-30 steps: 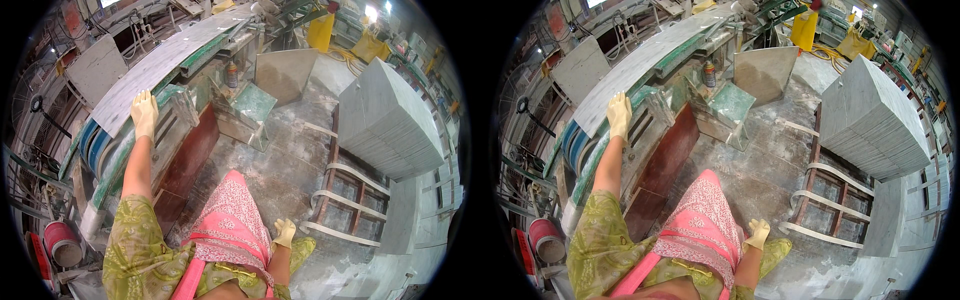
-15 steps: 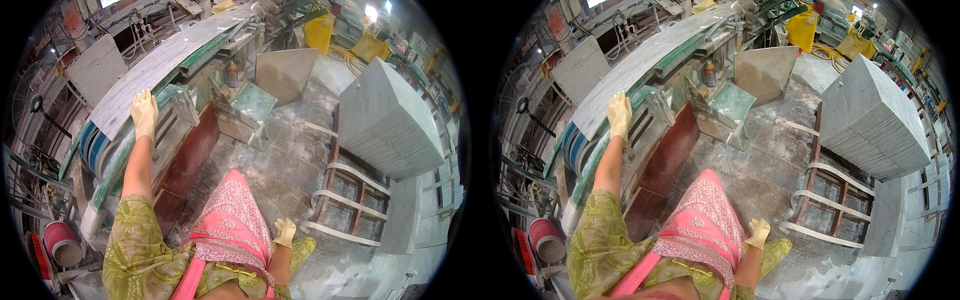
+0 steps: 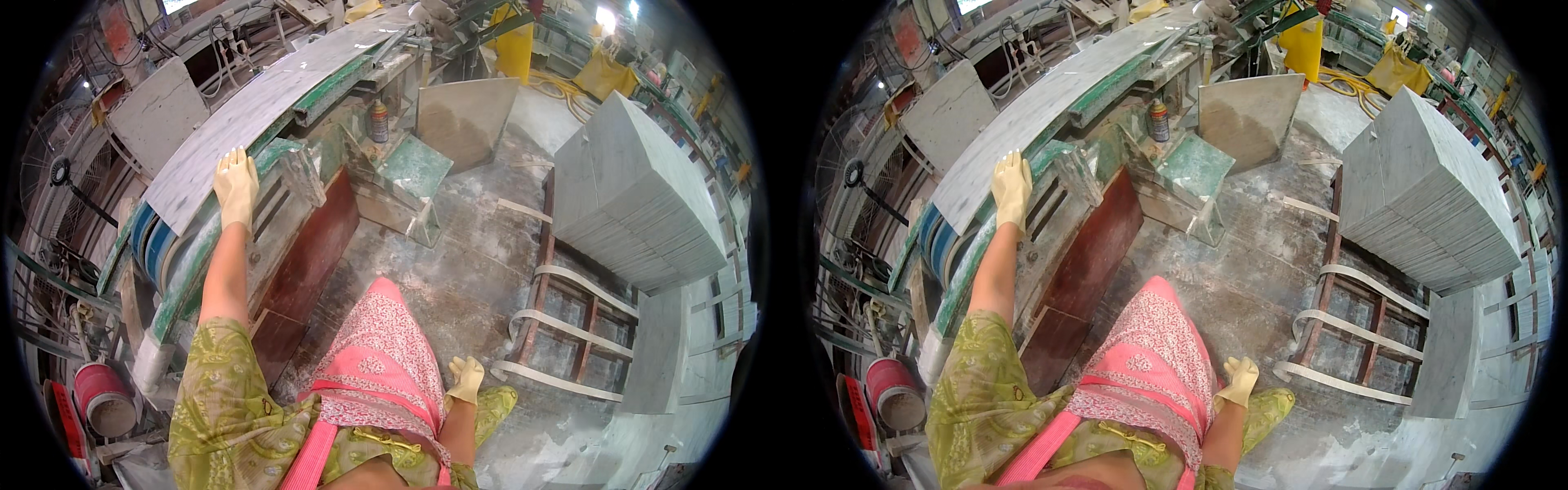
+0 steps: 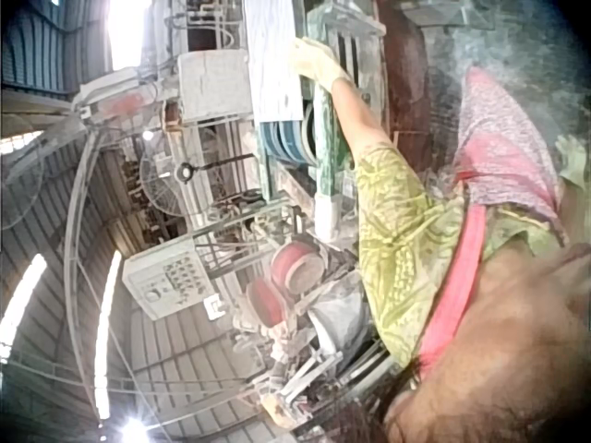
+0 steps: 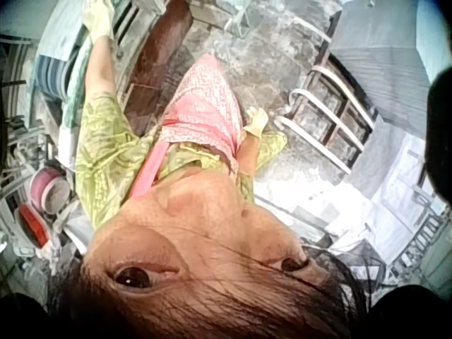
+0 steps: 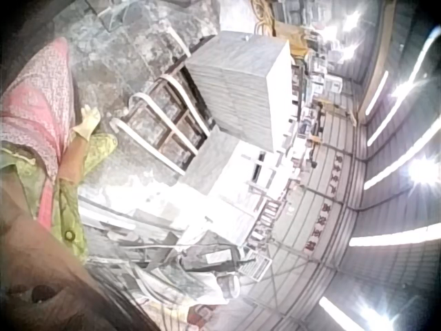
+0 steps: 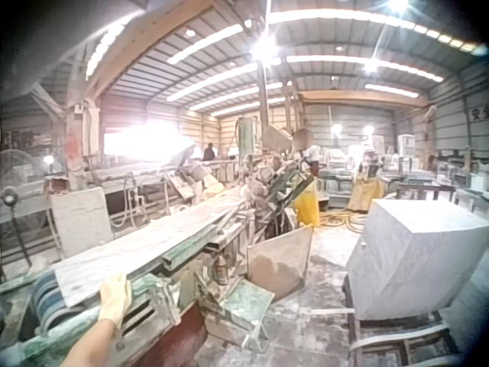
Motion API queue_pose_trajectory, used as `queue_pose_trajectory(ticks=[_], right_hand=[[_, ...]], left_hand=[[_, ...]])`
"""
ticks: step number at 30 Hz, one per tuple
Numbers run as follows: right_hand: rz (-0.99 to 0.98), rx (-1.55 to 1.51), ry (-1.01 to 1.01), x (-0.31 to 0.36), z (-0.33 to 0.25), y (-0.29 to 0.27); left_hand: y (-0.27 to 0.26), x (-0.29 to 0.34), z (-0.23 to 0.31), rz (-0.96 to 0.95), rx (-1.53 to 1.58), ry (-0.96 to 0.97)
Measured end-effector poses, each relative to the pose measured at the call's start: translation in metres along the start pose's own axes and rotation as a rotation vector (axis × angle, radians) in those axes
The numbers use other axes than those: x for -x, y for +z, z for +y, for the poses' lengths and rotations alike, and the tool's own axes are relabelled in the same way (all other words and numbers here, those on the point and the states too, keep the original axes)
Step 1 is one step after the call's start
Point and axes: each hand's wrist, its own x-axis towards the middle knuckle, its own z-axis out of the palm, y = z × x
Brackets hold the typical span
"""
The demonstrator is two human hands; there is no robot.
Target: The person repeatedly picks up large flat panels from a conveyor belt and stacks them on a nearby rack. The person handles each panel by hand, lifts it, and places it on top of the existing stack.
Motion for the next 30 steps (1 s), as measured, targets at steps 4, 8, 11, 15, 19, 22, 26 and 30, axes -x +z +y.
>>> queue_pose_trajectory(ticks=[4, 8, 11, 15, 19, 22, 26, 30], right_hand=[[-0.033, 0.047, -0.002, 0.0, -0.003, 0.001], [-0.067, 0.02, -0.015, -0.003, 0.002, -0.005], [-0.056, 0.055, 0.026, 0.006, -0.008, -0.002], [-0.028, 0.066, 0.019, 0.008, -0.01, 0.003], [-0.022, 0.08, 0.044, 0.015, -0.015, 0.007], [-0.025, 0.05, 0.065, 0.009, -0.011, 0.002], [0.011, 0.011, 0.034, 0.013, -0.012, 0.006], [0.023, 0.013, 0.008, 0.015, -0.015, 0.01]], left_hand=[[-0.002, 0.002, -0.004, -0.003, -0.019, -0.007], [-0.019, -0.002, 0.006, -0.012, 0.024, -0.023], [-0.01, 0.0, 0.004, 0.033, 0.06, -0.026], [0.0, 0.004, 0.0, -0.003, 0.035, -0.063], [0.002, 0.006, 0.001, -0.027, 0.026, -0.077], [0.001, 0.004, 0.003, -0.035, 0.031, -0.079], [-0.004, 0.004, 0.0, -0.038, 0.044, -0.088], [-0.002, 0.004, -0.001, -0.033, 0.033, -0.065]])
